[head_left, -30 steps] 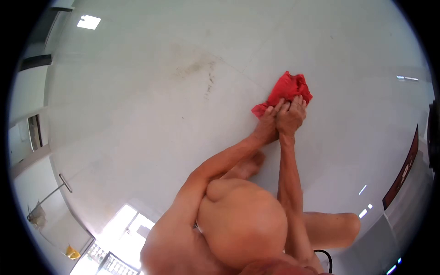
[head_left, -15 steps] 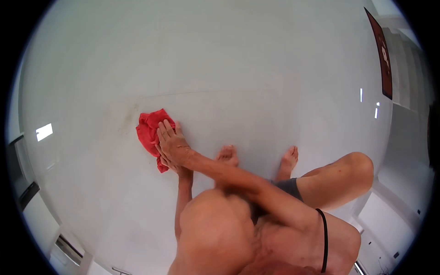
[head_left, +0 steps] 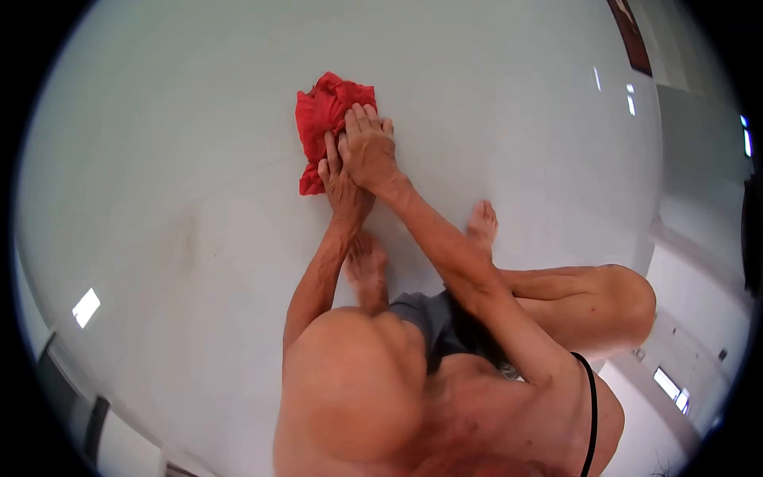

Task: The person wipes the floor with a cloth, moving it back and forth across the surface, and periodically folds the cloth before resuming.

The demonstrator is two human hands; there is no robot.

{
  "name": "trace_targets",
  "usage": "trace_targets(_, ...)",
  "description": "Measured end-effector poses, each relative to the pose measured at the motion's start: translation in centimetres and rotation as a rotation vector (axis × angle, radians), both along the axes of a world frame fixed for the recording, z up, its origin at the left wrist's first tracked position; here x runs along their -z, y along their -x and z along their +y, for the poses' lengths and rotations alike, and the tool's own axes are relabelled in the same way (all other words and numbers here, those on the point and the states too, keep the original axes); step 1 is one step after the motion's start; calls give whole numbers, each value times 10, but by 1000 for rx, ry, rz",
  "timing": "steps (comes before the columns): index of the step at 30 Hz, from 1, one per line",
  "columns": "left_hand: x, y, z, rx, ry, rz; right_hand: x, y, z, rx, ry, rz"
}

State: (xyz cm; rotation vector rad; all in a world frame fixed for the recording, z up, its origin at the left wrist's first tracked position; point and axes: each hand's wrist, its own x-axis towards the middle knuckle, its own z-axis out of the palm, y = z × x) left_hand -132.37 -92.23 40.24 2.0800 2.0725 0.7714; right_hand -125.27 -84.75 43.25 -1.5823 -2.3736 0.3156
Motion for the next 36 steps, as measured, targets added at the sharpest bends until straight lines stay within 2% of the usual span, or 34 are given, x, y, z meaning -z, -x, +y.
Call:
trace_targets(3, 3, -4, 4, 79, -30, -56, -7, -12, -6, 131, 21, 21)
trace_targets(8, -1, 30, 4, 188, 1, -182, -16, 23, -12, 312, 115, 72)
trace_targets(10, 2, 37, 5, 150, 44, -599, -34, 36, -10, 400, 214, 125)
trace_targets(12, -6, 42, 0, 192, 38, -697, -44, 38, -22, 464, 226, 166)
trace_targets(14, -19, 49, -2, 313, -22, -477, -37, 26, -39, 504, 160, 192)
trace_targets(17, 6, 41, 15, 459, -29, -722, -62, 4, -45, 574, 235, 301)
trace_targets(21, -16, 3, 29, 490, 194, -995, -79, -46, -50, 673, 197, 351)
trace_targets(23, -19, -5, 28, 572, 460, -1072, -95, -60, -64, 706, 294, 227)
trace_targets(25, -1, -16, 21, 838, -78, -742, -93, -75, -84, 711, 393, 57)
trace_targets(26, -21, -13, 11, 838, 98, -809, -86, -83, -101, 719, 391, 9)
trace_targets(27, 5, -21, -5, 917, 200, -677, -77, -88, -118, 710, 389, -33)
trace_targets(28, -16, -2, -13, 1033, 243, -613, -76, -80, -134, 784, 434, -1)
trace_targets(30, -4, -4, -45, 1060, 13, -139, -50, -68, -167, 882, 403, -115)
trace_targets(33, -3, 22, -63, 1004, -104, 151, -33, -55, -182, 943, 424, -183)
trace_targets(34, -8, -4, -67, 943, -129, 152, -23, -68, -187, 956, 436, -184)
trace_targets(36, -6, -2, -63, 996, -38, 128, -26, -68, -175, 975, 442, -173)
